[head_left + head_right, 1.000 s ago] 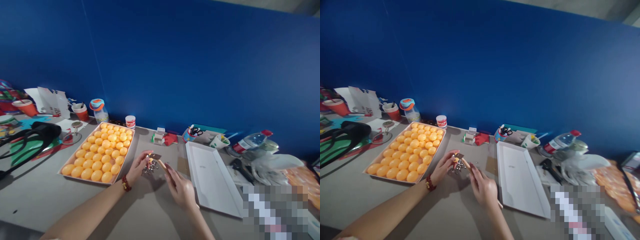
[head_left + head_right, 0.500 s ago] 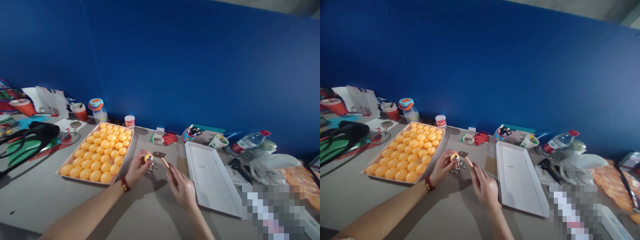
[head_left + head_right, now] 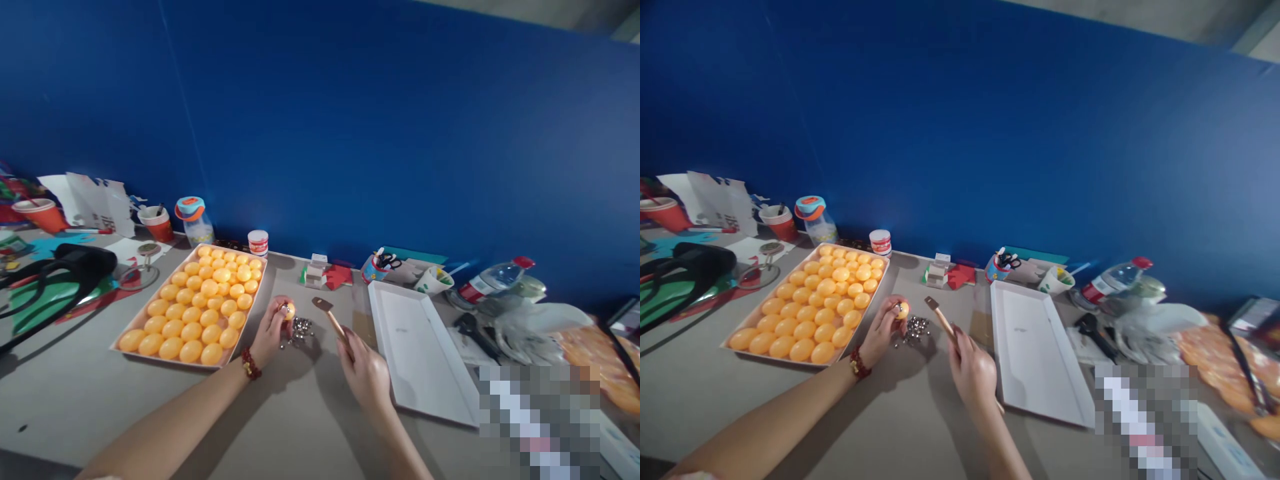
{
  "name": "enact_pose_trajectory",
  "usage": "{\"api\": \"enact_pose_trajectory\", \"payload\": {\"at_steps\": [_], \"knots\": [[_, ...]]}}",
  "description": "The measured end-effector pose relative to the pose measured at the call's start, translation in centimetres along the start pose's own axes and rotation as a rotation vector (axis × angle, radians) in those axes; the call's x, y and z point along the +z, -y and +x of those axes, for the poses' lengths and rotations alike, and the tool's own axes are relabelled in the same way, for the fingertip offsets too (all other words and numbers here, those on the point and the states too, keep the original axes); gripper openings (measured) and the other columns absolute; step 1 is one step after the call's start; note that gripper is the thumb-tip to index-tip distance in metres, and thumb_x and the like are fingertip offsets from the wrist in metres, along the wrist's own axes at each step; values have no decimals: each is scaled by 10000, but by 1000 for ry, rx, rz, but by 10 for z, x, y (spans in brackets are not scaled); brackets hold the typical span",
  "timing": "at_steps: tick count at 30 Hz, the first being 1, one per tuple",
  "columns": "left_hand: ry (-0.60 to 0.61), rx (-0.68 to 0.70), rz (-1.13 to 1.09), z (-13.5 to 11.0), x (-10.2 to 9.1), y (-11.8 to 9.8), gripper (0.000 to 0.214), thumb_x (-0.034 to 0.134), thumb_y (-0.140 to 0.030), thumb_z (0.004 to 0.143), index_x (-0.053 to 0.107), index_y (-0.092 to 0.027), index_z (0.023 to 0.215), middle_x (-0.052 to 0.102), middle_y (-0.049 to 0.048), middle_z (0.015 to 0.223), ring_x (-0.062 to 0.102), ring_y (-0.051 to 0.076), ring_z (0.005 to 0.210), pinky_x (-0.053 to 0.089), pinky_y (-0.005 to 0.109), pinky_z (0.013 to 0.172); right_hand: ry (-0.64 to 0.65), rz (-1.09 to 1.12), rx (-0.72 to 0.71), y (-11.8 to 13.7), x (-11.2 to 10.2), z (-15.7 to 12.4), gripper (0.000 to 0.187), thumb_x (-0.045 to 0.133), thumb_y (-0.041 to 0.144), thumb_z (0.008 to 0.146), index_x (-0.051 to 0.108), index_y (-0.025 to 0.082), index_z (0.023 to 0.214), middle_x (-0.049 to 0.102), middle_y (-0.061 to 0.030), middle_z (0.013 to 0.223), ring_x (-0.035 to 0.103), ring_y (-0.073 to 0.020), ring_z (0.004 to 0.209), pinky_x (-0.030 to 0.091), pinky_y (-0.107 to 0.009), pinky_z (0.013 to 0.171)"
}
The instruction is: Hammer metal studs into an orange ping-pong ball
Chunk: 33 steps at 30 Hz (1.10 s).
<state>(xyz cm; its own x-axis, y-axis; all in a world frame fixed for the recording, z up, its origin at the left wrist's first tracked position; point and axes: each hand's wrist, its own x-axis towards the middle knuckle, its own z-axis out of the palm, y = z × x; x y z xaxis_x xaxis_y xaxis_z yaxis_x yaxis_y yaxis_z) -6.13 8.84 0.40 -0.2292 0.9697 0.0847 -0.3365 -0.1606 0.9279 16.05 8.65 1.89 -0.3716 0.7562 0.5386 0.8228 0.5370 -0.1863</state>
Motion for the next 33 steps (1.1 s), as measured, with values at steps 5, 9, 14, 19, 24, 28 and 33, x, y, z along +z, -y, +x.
{"api": "enact_pose_trajectory", "payload": {"at_steps": [5, 9, 14, 19, 24, 28, 33], "knots": [[81, 6, -18, -4, 1, -1, 225, 452, -397, 892, 509, -198, 978, 526, -39, 636, 466, 110, 471, 416, 244, 480, 111, -53, 76, 0, 5, 6, 256, 440, 311, 933, 653, 175, 892, 695, -39, 651, 652, -183, 531, 364, -244, 473], [168, 31, 62, -10, 3, -1, 268, 467, -407, 894, 509, -184, 1035, 494, -47, 613, 471, 109, 507, 426, 229, 505, 240, -21, 104, 2, 10, 16, 154, 519, 281, 892, 650, 203, 916, 713, -25, 698, 675, -185, 612, 376, -226, 519], [235, 132, 220, -16, 3, -4, 286, 510, -356, 902, 511, -193, 1137, 511, -6, 796, 484, 95, 600, 460, 217, 569, 374, 47, 95, 9, 20, 31, 163, 571, 198, 829, 648, 236, 967, 739, -26, 832, 684, -196, 706, 370, -229, 543], [245, 210, 228, -14, 0, -3, 303, 604, -327, 853, 530, -206, 1121, 491, 68, 1121, 539, 119, 752, 507, 232, 644, 487, 76, 138, 16, 30, 43, 138, 575, 277, 845, 646, 206, 939, 726, -60, 851, 665, -203, 733, 326, -238, 552], [225, 264, 212, -12, -1, -1, 337, 670, -313, 806, 554, -194, 1099, 507, 74, 1101, 552, 163, 862, 516, 265, 733, 574, 60, 189, 17, 38, 46, 168, 557, 341, 860, 637, 195, 880, 714, -74, 816, 638, -198, 700, 273, -250, 545], [223, 285, 175, -13, 1, -5, 342, 703, -311, 778, 574, -190, 1070, 510, 67, 1071, 546, 172, 881, 510, 269, 741, 553, 87, 191, 15, 40, 45, 186, 518, 346, 880, 630, 201, 850, 701, -64, 773, 615, -186, 667, 261, -250, 543], [221, 299, 199, -13, 1, -6, 340, 691, -302, 793, 577, -185, 1090, 532, 73, 1055, 562, 170, 868, 508, 282, 763, 473, 231, 234, 11, 32, 46, 133, 555, 289, 826, 602, 204, 736, 640, -16, 666, 559, -160, 599, 260, -236, 519]]}}
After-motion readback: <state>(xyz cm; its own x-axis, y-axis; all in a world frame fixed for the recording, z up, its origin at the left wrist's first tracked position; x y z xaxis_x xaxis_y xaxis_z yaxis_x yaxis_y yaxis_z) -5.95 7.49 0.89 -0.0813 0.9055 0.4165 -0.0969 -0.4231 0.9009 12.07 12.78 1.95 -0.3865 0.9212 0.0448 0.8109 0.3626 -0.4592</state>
